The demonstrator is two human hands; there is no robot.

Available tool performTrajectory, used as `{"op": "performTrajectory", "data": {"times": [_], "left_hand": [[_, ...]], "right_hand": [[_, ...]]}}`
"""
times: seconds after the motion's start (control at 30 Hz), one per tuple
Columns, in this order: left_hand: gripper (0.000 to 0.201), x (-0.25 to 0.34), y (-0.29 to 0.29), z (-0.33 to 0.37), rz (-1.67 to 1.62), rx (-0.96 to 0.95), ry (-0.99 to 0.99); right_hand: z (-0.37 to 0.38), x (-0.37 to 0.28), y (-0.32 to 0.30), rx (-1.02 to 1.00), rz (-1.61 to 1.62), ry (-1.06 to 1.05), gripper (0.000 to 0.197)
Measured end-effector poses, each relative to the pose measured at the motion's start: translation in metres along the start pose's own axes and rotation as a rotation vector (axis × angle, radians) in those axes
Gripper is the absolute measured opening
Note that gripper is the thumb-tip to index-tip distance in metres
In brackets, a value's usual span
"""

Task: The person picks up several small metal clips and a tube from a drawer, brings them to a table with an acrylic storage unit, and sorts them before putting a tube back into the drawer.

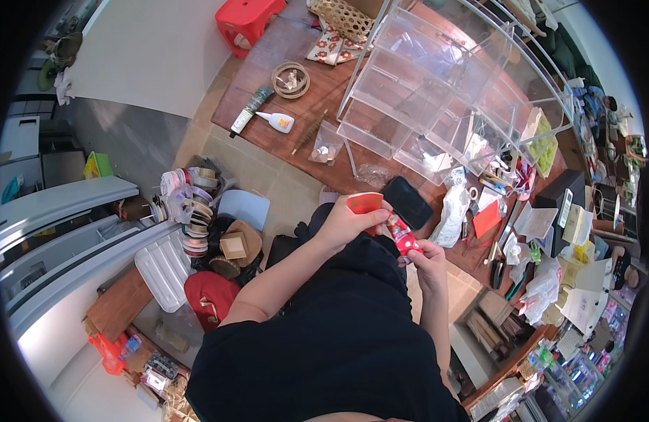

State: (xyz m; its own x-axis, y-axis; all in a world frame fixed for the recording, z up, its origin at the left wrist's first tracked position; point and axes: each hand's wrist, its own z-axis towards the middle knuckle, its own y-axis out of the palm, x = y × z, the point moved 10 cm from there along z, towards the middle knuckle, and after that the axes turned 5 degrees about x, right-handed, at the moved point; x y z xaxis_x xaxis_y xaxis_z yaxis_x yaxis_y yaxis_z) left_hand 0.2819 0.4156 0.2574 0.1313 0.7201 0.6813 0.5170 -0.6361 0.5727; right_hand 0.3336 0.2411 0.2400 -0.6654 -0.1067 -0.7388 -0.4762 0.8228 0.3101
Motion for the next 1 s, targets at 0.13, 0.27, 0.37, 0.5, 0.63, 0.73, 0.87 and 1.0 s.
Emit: {"op": "performTrajectory", "data": {"times": [0.13, 0.27, 0.37, 0.5, 0.63, 0.73, 0.87, 1.0], "left_hand": [[0.018, -0.014, -0.033, -0.001, -0.091, 0.137, -0.048], [0.023, -0.011, -0.056, 0.001, -0.275, 0.251, 0.022], [0.022, -0.021, -0.072, 0.000, -0.276, 0.306, -0.006], [0.018, 0.003, -0.070, -0.012, -0.267, 0.292, 0.106], [0.029, 0.061, -0.052, -0.030, -0.176, 0.261, 0.408], [0.035, 0.115, -0.030, -0.048, 0.011, 0.257, 0.737], [0.024, 0.129, -0.026, -0.044, 0.182, 0.343, 0.652], [0.014, 0.126, -0.024, -0.039, 0.200, 0.279, 0.602]], "right_hand": [[0.013, 0.000, 0.021, -0.041, -0.081, 0.021, 0.015], [0.029, -0.005, 0.042, 0.004, 0.060, -0.066, 0.011], [0.038, -0.011, 0.062, 0.020, 0.091, -0.094, 0.010], [0.027, -0.033, 0.097, 0.014, -0.012, -0.163, 0.011], [0.012, -0.056, 0.116, -0.033, -0.185, -0.399, 0.015], [0.002, -0.071, 0.120, 0.001, -0.375, -0.603, 0.013], [-0.009, -0.092, 0.126, 0.027, -0.579, -0.830, 0.010], [-0.011, -0.105, 0.121, 0.089, -0.596, -0.912, 0.010]]}}
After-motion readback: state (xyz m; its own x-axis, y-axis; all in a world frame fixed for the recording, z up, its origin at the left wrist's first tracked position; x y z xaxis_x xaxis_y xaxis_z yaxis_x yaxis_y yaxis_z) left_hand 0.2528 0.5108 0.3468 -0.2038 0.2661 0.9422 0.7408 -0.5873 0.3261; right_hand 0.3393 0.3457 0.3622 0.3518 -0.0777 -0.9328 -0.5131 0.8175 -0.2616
